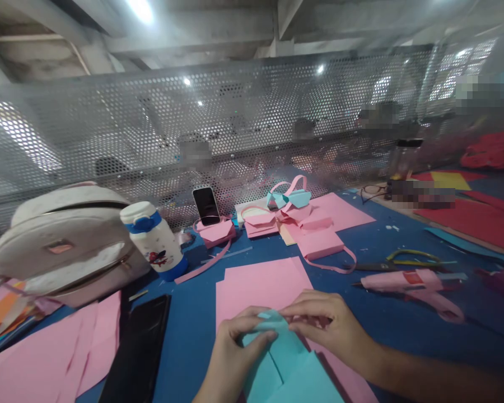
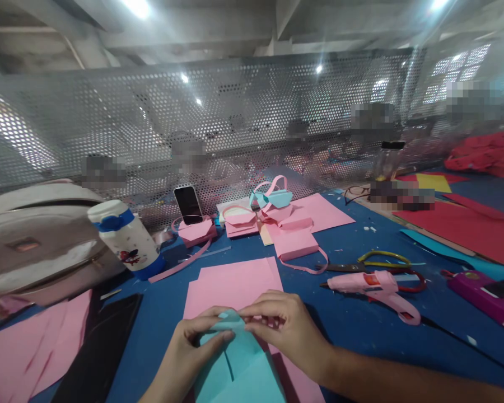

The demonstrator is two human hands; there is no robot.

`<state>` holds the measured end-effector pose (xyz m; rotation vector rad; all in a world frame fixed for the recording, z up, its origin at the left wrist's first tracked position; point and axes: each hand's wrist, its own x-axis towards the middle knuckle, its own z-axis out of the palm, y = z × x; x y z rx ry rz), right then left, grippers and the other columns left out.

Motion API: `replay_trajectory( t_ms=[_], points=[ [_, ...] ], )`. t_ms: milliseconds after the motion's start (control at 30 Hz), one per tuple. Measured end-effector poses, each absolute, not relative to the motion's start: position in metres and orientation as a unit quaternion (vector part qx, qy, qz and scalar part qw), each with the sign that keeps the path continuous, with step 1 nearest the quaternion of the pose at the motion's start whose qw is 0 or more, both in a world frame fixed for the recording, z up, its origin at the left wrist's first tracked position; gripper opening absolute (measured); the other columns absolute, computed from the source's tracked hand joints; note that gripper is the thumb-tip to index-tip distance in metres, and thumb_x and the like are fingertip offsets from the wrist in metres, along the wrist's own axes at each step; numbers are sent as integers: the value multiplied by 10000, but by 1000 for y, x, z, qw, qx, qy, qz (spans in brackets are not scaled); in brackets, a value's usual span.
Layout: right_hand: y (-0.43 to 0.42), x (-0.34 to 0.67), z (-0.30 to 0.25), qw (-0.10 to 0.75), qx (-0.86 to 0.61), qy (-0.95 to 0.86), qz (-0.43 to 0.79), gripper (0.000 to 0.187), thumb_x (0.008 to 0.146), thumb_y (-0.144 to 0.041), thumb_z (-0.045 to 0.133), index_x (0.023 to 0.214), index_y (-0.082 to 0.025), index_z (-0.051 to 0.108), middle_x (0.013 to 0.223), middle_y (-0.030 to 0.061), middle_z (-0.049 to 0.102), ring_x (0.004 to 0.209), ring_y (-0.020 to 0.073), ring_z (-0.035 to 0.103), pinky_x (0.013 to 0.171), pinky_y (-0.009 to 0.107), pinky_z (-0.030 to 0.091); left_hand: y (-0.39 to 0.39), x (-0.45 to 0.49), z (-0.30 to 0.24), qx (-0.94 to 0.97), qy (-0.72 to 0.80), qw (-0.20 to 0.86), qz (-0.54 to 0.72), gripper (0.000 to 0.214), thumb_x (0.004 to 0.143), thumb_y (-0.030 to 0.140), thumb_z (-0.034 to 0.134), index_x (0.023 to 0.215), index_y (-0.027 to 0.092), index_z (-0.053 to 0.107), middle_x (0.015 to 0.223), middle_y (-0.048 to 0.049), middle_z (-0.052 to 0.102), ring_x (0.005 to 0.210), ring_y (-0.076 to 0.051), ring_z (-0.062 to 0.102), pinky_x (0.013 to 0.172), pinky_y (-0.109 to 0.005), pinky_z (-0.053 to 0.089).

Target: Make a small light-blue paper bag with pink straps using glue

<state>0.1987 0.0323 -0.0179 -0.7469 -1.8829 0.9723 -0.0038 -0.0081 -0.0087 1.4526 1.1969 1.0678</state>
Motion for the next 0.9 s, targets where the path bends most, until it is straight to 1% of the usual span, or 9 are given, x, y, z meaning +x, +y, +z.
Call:
replay_trajectory(
  t_ms=[267, 367, 533, 700, 900],
  points=[
    [33, 199, -20, 468, -250, -760, 375, 163, 849, -262, 724, 998, -248, 788, 778, 43, 750, 681, 146, 649, 609, 239, 478, -8, -6, -12, 601, 480, 464, 440, 121, 788, 224, 721, 843, 244, 827, 977, -71, 770, 935, -245, 687, 850, -289, 518],
    [33, 198, -21, 473, -247, -759, 373, 188, 842, -248, 732, 1023, -258, 781, 771, 37, 744, 664, 136, 637, 595, 232, 472, -8, -7, -12, 604, 479, 463, 437, 142, 798, 221, 716, 882, 260, 823, 997, -65, 770, 951, -240, 685, 867, -288, 514],
    [34, 198, -23, 468, -252, -759, 376, 190, 830, -266, 746, 1016, -263, 783, 752, 31, 731, 641, 131, 614, 563, 228, 452, -8, -7, -12, 607, 477, 460, 439, 138, 799, 215, 715, 864, 268, 825, 1003, -64, 770, 955, -241, 687, 865, -287, 517],
    [34, 197, -24, 461, -257, -756, 388, 170, 828, -277, 746, 992, -262, 788, 778, 36, 730, 650, 130, 607, 557, 226, 446, -7, -7, -12, 609, 474, 460, 439, 146, 802, 210, 713, 876, 270, 823, 1007, -66, 767, 968, -240, 685, 868, -281, 515],
    [34, 198, -19, 450, -238, -743, 434, 156, 837, -239, 730, 982, -252, 789, 876, 57, 722, 809, 161, 659, 683, 258, 495, -7, -8, -14, 604, 470, 464, 445, 137, 793, 210, 720, 864, 260, 825, 1043, -79, 759, 976, -244, 683, 866, -287, 514]
  ],
)
